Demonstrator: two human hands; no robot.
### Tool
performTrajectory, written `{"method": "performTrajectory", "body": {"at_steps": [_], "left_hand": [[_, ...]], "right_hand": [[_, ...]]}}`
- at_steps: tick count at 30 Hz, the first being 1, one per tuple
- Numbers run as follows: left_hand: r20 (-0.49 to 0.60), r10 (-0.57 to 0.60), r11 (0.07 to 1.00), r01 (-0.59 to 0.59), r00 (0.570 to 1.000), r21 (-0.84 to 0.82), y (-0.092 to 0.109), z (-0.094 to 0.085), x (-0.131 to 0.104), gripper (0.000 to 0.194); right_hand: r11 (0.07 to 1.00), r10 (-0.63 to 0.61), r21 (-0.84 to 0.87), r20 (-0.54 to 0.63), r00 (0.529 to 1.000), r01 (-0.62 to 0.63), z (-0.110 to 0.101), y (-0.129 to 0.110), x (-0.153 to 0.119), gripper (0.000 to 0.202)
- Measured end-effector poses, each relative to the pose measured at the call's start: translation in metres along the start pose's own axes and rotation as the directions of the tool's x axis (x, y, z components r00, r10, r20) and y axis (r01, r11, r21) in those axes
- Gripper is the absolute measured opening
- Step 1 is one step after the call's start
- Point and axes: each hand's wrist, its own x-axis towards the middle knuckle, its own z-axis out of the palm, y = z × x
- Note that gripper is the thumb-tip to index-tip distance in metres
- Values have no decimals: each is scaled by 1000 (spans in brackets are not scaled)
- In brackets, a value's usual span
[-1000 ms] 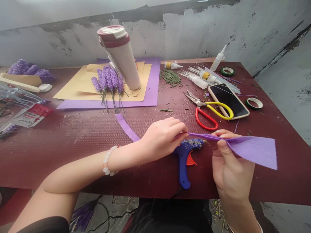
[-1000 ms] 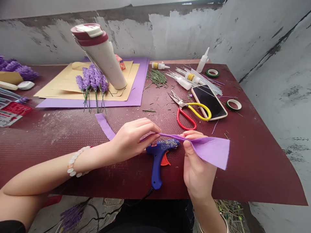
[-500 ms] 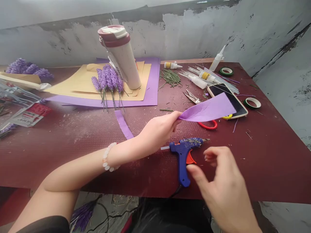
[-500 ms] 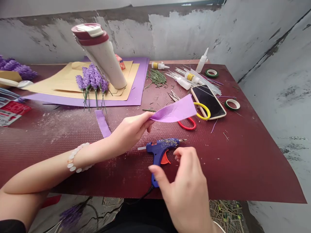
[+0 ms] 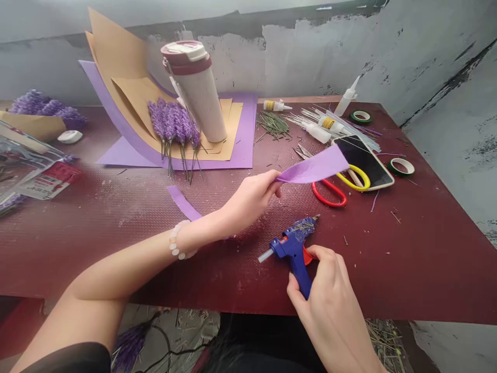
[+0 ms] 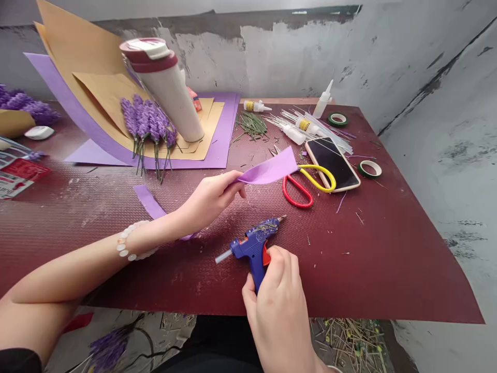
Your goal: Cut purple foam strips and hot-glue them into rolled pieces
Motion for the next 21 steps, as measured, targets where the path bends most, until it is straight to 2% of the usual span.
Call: {"method": "performTrajectory", "body": {"at_steps": [4, 7, 9, 11, 14, 18, 21], "left_hand": [[25, -132, 989, 133, 991, -58, 2, -4, 3, 21], [32, -149, 987, 151, 988, -60, 1, -3, 4, 25], [29, -137, 989, 138, 990, -55, -1, -1, 3, 26], [35, -98, 994, 100, 995, -52, -2, 0, 2, 26], [74, 10, 998, -6, 997, -57, -3, 2, 0, 22], [103, 100, 994, -95, 990, -54, -4, 6, -4, 19], [109, 125, 992, -122, 986, -33, -3, 9, -7, 22]], "right_hand": [[994, 59, 95, -86, 995, -51, 4, 7, -6, 37], [966, 141, 234, -133, 981, -107, 6, 12, -11, 37], [909, 236, 383, -145, 961, -166, 6, 14, -16, 35], [836, 310, 505, -113, 944, -214, 3, 15, -21, 27], [758, 356, 595, -33, 934, -268, -4, 15, -22, 22], [575, 418, 739, 104, 902, -351, -13, 15, -6, 21], [534, 408, 752, 170, 897, -386, -16, 14, 10, 17]]}}
